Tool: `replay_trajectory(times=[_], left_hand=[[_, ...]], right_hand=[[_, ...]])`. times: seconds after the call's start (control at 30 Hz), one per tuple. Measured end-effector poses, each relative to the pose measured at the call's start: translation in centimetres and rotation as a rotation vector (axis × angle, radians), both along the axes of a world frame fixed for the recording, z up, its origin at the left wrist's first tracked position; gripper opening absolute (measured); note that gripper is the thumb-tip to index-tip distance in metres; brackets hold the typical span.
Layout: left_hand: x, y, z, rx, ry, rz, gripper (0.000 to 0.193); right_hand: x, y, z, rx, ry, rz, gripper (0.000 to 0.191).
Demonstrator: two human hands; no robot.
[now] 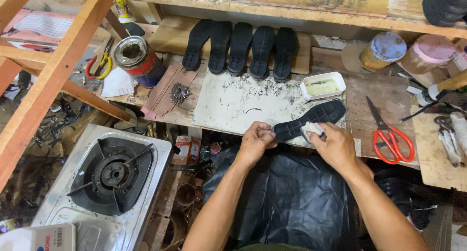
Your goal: The person wipes the treaded surface of rubber shoe soles one at a time using a white block, rubbing across each sole on the workbench, then places the treated sole on the upper shelf with the others and takes the next sole to continue.
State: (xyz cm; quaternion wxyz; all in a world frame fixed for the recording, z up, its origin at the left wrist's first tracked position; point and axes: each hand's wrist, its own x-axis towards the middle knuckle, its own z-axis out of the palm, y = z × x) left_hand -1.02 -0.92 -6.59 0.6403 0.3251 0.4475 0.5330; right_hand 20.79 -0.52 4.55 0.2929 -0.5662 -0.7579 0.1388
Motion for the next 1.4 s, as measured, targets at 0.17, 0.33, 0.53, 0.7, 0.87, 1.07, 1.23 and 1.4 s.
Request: replay_trajectory(times=[0.17,0.33,0.53,0.7,0.87,1.07,1.23,1.4], left_hand=[[1.2,-1.9,-0.6,-0.014,0.015,0.057,0.033],[3.1,-2.6,-0.6,-0.034,0.087,0.098,0.033],[3.4,-2.4,-0.5,-0.013,0.083,0.068,0.034],[4.0,-2.6,-0.3,-0.003,0.073,0.044,0.036],[4.3,-2.7,0.8,-0.033,0.014,0.030,0.035],[4.8,-2.6,2.6,-0.074,0.019,-0.002,0.037],[5.4,-2.9,3.2,-0.073,0.070,-0.005,0.040],[5.4,-3.0,2.0,-0.065,0.054,-0.029,0.043]], right_hand=[[-0.5,-0.6,0.0,0.074,0.070,0.155,0.024],[0.3,1.4,-2.6,0.291,-0.114,0.328,0.025],[6.9,8.8,-3.3,0.240,-0.247,0.065,0.031],[10.5,10.4,-2.9,0.256,-0.250,-0.083,0.029],[8.2,4.5,-4.5,0.134,-0.184,0.099,0.019],[9.3,4.7,-3.7,0.295,-0.149,0.102,0.023],[11.9,9.1,-1.6,0.198,-0.161,-0.119,0.019],[9.1,3.9,-1.6,0.312,-0.107,0.027,0.019]])
